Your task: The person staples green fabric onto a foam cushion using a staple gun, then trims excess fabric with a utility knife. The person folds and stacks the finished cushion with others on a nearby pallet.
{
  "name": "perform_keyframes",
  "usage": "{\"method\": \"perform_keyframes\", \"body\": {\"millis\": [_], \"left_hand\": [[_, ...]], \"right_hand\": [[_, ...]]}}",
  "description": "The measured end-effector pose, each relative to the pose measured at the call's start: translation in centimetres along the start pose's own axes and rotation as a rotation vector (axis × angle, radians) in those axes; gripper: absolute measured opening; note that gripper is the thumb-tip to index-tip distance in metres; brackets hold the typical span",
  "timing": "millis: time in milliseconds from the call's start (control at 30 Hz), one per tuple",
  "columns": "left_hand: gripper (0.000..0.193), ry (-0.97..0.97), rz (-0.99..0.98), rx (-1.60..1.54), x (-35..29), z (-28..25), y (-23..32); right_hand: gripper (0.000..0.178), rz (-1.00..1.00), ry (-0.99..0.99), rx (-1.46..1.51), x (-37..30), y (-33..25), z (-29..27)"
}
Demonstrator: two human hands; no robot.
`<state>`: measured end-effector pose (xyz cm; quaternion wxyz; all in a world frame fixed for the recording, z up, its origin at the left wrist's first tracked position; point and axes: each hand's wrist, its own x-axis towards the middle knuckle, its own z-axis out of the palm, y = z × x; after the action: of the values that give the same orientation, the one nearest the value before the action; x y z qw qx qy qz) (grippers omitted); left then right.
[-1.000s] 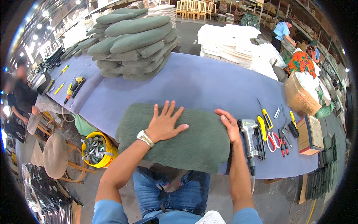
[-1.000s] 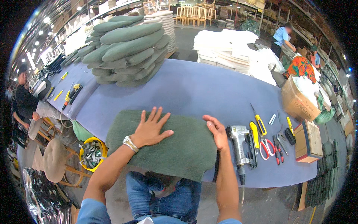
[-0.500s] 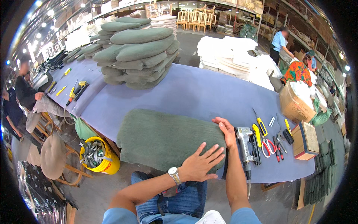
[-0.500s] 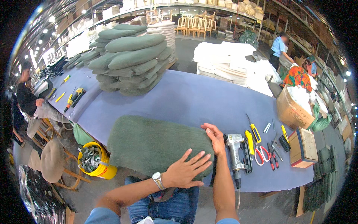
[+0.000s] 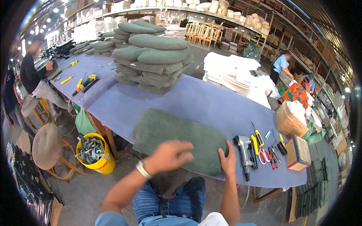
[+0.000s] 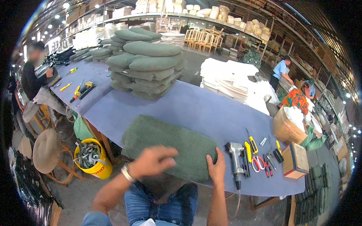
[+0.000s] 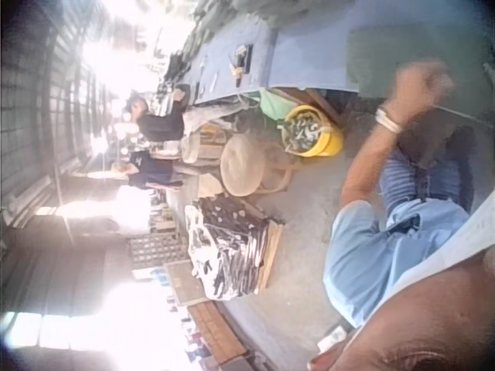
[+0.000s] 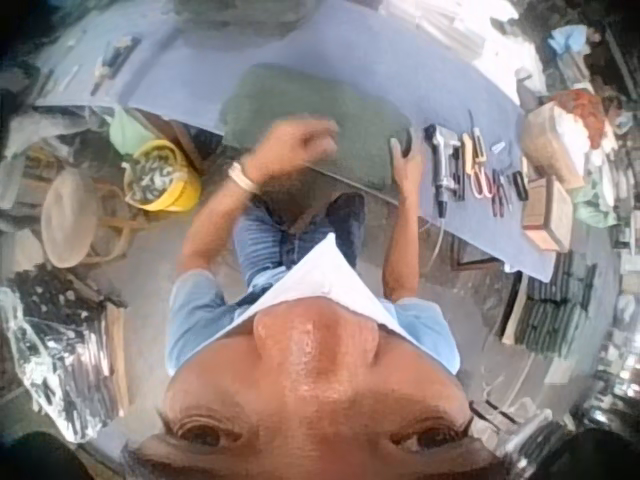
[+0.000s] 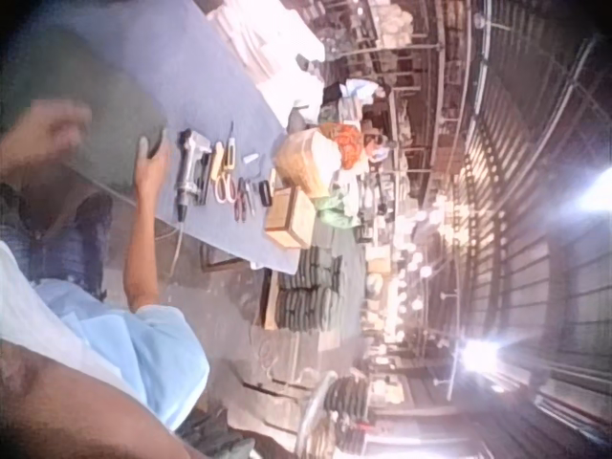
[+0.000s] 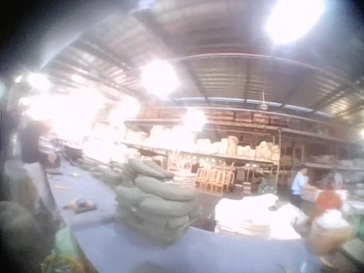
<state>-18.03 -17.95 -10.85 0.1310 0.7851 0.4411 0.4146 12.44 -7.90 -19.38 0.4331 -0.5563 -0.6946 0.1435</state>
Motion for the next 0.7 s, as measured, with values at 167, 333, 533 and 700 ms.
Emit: {"method": "perform_keyframes", "body": {"millis": [167,333,533,700], "left_hand": [[0.049,0.328,-0.383,0.506,-0.4,-6.4,-12.0],[0.066,0.284,-0.756,0.480,-2.0,-5.5,-12.4],[0.081,0.247,-0.931,0.349,-3.4,-6.8,-11.8],[0.094,0.286,-0.964,0.241,-4.3,-6.8,-13.3]], "right_hand": [[0.069,0.029,-0.025,0.156,-1.8,-0.8,0.9],[0.084,0.137,-0.080,0.437,0.5,0.5,0.7],[0.090,0.241,-0.179,0.394,1.2,-1.1,-0.6],[0.091,0.239,-0.202,0.378,1.3,-0.8,-0.4]]}}
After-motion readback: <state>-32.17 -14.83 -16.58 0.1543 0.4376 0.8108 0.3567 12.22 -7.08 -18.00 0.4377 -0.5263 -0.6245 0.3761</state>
